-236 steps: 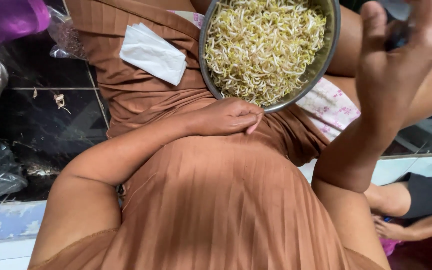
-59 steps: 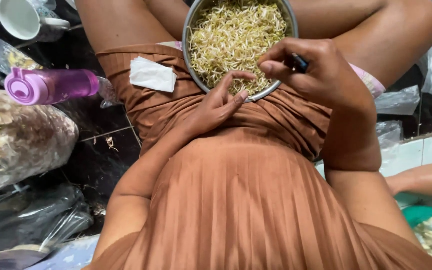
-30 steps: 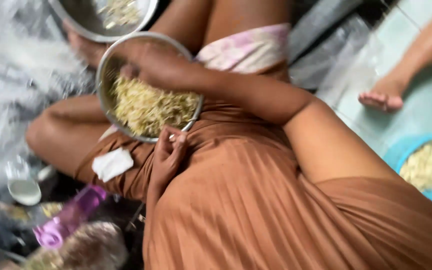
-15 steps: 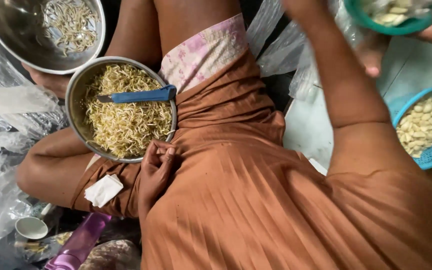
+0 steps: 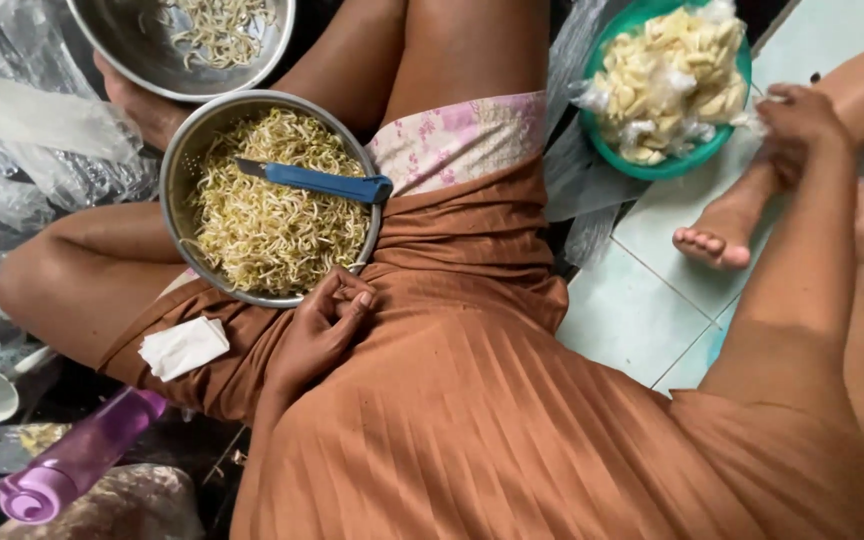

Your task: The person sits cross-legged on the floor and uses a small knife to trim the ends of bean sprouts held in the left hand. The trimmed sprouts are placed into a metal bowl resting on the lap. The person repeats this action continuously throughout the clip.

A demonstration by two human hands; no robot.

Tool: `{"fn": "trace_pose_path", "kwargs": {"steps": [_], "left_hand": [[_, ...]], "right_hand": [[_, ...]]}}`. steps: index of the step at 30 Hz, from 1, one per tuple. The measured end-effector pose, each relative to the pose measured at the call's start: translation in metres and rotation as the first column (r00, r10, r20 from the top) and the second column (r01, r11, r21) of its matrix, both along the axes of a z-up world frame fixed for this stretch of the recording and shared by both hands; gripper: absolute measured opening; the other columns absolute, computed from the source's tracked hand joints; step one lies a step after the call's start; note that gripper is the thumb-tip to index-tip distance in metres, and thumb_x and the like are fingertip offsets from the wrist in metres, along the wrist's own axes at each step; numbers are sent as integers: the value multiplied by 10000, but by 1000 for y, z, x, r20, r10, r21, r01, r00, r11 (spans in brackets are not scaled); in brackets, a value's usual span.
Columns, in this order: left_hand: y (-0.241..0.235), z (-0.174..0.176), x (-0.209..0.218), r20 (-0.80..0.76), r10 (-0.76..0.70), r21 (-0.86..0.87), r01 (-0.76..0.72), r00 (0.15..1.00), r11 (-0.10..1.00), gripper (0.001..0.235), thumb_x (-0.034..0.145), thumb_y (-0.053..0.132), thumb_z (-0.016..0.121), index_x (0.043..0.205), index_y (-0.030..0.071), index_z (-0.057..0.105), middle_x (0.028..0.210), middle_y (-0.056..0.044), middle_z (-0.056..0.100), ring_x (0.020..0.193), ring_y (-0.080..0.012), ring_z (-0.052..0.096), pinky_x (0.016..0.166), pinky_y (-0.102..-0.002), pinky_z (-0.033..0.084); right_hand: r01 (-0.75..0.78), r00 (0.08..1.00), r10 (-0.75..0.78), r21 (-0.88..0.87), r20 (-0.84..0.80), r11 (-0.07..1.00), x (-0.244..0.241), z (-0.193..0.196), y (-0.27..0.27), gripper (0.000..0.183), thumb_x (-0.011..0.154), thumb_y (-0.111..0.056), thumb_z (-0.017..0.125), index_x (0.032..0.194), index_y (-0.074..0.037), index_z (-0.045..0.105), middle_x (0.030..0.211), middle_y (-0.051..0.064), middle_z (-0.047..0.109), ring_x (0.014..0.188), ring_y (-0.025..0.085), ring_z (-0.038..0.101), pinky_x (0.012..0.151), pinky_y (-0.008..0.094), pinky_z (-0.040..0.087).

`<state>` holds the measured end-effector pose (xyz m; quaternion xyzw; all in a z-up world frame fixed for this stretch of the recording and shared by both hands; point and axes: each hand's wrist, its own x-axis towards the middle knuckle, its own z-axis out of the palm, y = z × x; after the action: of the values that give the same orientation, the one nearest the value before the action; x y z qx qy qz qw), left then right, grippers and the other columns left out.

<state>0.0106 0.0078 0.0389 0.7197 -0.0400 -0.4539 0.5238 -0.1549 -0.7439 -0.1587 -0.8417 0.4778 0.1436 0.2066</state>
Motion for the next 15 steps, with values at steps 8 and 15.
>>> {"fn": "trace_pose_path", "kwargs": {"steps": [8,15], "left_hand": [[-10,-4,0,-39,-14,-257,3,999,966,141,1059,240,546,981,123,533,589,73,341,525,-40,308,494,-215,226],[-20,-16,1,-12,15,-290,-18,1000,957,157,1055,273,553,984,135,535,574,99,379,525,-36,305,499,-218,236]], "right_hand": [[86,958,-230,594,171,800,36,41,72,261,1111,-326,488,1357,-235,491,1328,-13,621,1186,230,635,875,434,586],[-15,929,-190,544,319,839,75,29,91,262,1013,-197,601,1267,-213,540,1148,41,661,931,198,672,651,385,622]]}}
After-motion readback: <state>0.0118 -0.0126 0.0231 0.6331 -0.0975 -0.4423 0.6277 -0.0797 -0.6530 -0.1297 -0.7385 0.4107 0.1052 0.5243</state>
